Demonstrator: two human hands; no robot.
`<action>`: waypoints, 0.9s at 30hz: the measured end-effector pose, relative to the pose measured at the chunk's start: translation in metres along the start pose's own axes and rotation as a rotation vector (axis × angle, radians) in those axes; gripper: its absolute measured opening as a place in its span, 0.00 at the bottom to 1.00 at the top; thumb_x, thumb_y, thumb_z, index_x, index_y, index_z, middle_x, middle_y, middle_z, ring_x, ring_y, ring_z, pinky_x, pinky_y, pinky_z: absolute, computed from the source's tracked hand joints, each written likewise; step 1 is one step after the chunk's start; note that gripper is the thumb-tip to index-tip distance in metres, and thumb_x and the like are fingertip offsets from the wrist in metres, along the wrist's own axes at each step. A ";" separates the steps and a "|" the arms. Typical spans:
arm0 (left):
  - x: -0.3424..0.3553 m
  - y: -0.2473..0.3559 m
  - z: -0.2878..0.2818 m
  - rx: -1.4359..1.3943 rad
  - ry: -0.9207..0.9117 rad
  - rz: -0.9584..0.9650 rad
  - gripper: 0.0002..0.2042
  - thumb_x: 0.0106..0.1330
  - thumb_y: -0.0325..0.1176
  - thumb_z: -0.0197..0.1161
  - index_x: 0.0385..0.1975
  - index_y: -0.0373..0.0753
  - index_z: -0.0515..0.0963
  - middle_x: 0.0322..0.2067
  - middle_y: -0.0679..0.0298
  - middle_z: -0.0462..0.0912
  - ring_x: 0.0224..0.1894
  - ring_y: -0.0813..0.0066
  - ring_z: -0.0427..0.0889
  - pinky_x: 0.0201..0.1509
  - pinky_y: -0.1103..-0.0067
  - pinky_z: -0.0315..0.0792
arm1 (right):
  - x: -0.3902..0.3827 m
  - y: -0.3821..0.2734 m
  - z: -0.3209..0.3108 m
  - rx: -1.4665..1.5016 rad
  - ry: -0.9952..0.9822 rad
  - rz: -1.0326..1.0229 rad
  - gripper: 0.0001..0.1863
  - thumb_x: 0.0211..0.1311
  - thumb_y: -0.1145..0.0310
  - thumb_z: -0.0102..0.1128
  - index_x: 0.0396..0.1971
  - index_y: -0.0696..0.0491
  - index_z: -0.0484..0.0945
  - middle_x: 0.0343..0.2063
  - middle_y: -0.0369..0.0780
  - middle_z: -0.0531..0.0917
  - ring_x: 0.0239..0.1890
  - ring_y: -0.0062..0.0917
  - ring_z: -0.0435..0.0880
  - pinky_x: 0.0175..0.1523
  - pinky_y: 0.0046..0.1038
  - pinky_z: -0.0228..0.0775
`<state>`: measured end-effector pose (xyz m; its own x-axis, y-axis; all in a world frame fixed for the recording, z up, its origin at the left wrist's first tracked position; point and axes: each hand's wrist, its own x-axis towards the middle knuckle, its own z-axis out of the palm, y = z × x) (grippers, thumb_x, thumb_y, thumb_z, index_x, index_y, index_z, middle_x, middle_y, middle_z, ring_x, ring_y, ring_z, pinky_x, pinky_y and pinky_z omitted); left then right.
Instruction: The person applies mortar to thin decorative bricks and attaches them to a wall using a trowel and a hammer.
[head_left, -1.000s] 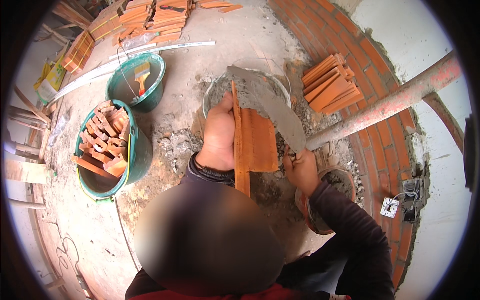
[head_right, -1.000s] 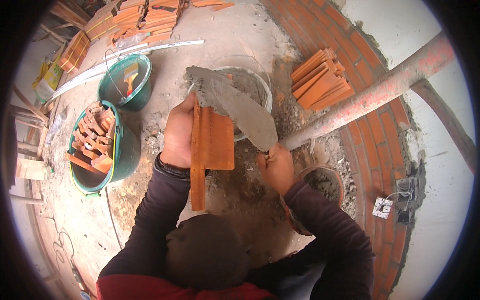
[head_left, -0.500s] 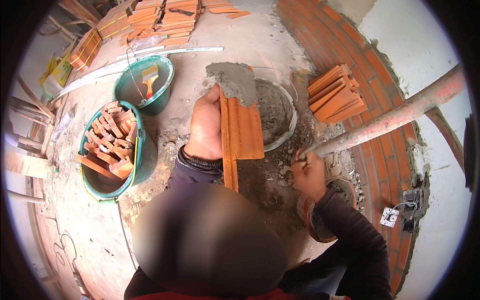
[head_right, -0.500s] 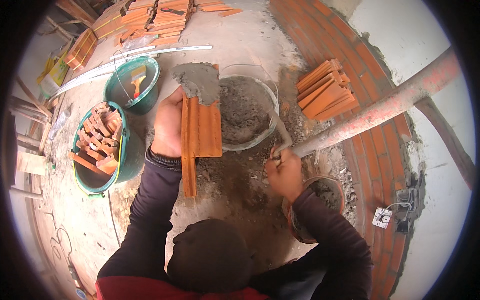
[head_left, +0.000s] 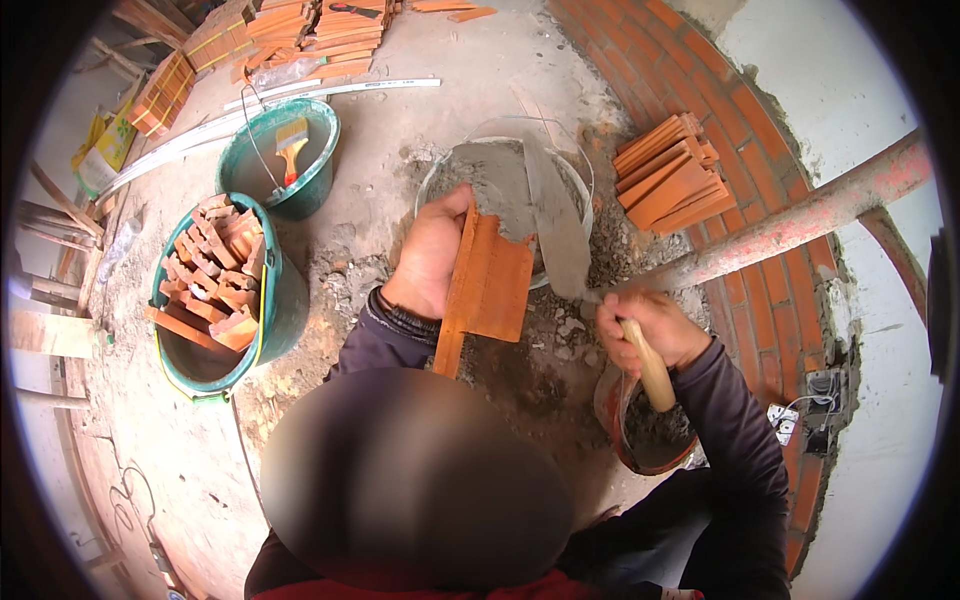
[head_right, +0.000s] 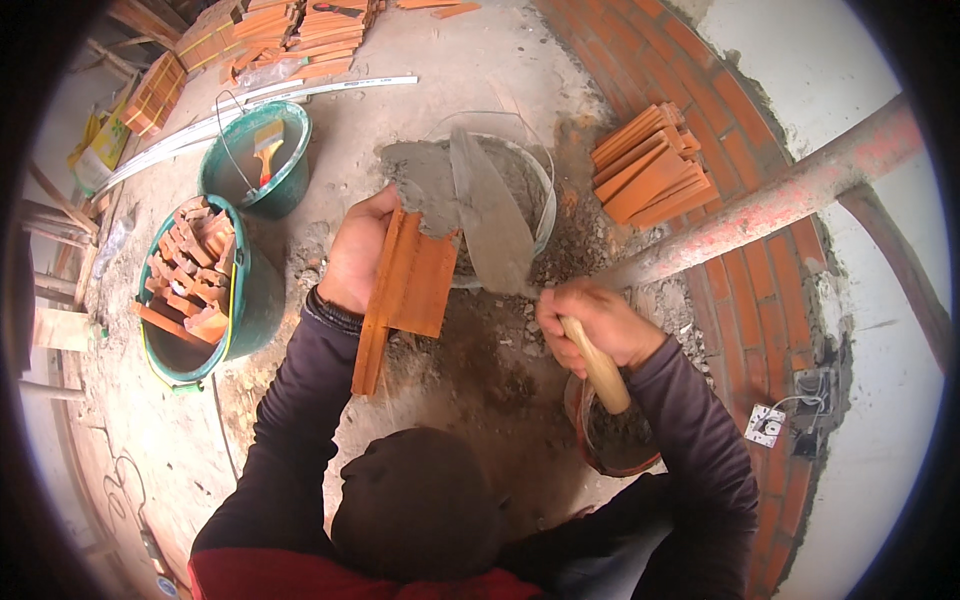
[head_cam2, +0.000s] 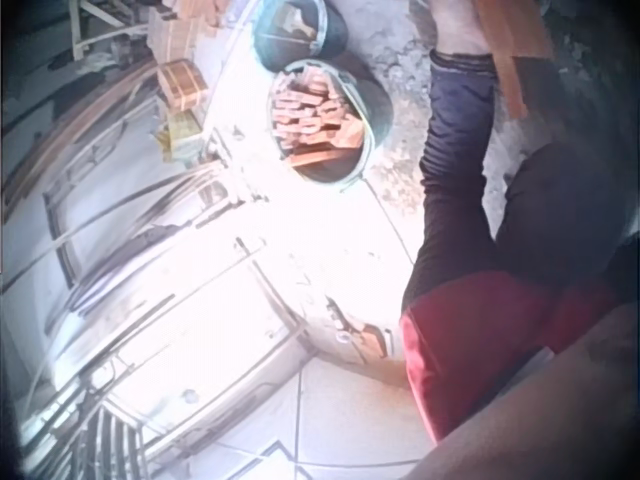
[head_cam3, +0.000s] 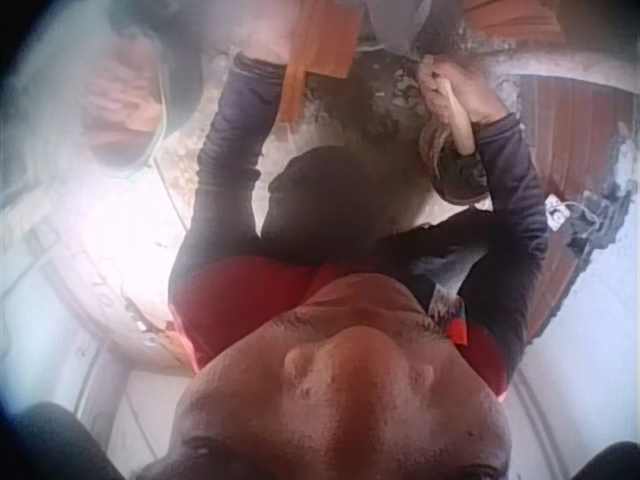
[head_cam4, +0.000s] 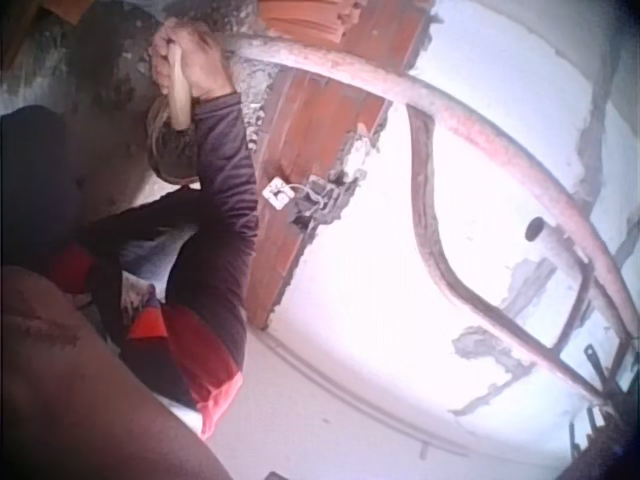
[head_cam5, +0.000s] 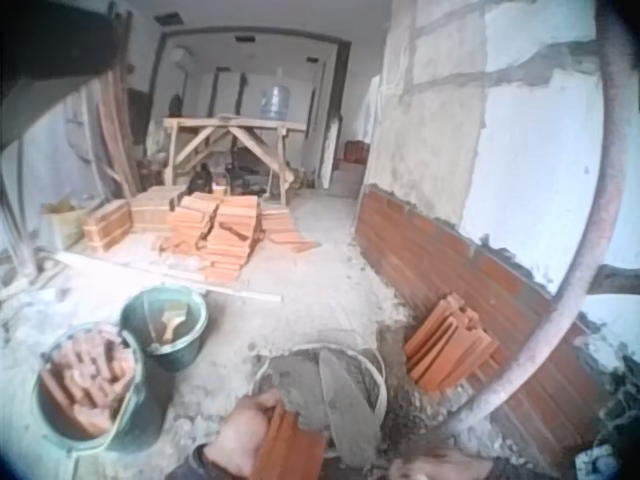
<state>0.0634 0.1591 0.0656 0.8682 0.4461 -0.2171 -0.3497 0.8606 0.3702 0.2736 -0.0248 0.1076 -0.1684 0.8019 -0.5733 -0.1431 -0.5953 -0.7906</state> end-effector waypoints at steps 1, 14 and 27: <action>-0.002 0.002 -0.005 -0.007 -0.024 0.008 0.20 0.77 0.42 0.40 0.53 0.35 0.74 0.46 0.58 0.82 0.45 0.63 0.82 0.52 0.68 0.77 | -0.006 0.004 0.000 -0.019 0.018 0.048 0.23 0.74 0.53 0.46 0.20 0.52 0.65 0.11 0.35 0.67 0.12 0.19 0.67 0.17 0.24 0.61; -0.007 -0.016 0.000 0.101 0.148 0.039 0.21 0.77 0.44 0.41 0.57 0.35 0.72 0.46 0.56 0.82 0.44 0.63 0.82 0.49 0.69 0.78 | -0.048 -0.070 0.021 -1.536 0.803 -0.493 0.06 0.54 0.76 0.60 0.29 0.60 0.73 0.20 0.50 0.77 0.28 0.47 0.81 0.33 0.41 0.71; -0.003 -0.039 -0.026 0.102 0.003 -0.055 0.22 0.79 0.45 0.38 0.65 0.43 0.67 0.49 0.63 0.81 0.42 0.69 0.82 0.46 0.68 0.79 | -0.071 -0.113 0.055 -2.109 0.708 -0.267 0.08 0.47 0.75 0.62 0.28 0.59 0.73 0.22 0.50 0.78 0.31 0.48 0.81 0.36 0.45 0.73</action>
<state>0.0655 0.1305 0.0287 0.8841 0.3996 -0.2423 -0.2637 0.8546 0.4473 0.2481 -0.0173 0.2500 0.0094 0.9996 -0.0260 0.9105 0.0022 0.4136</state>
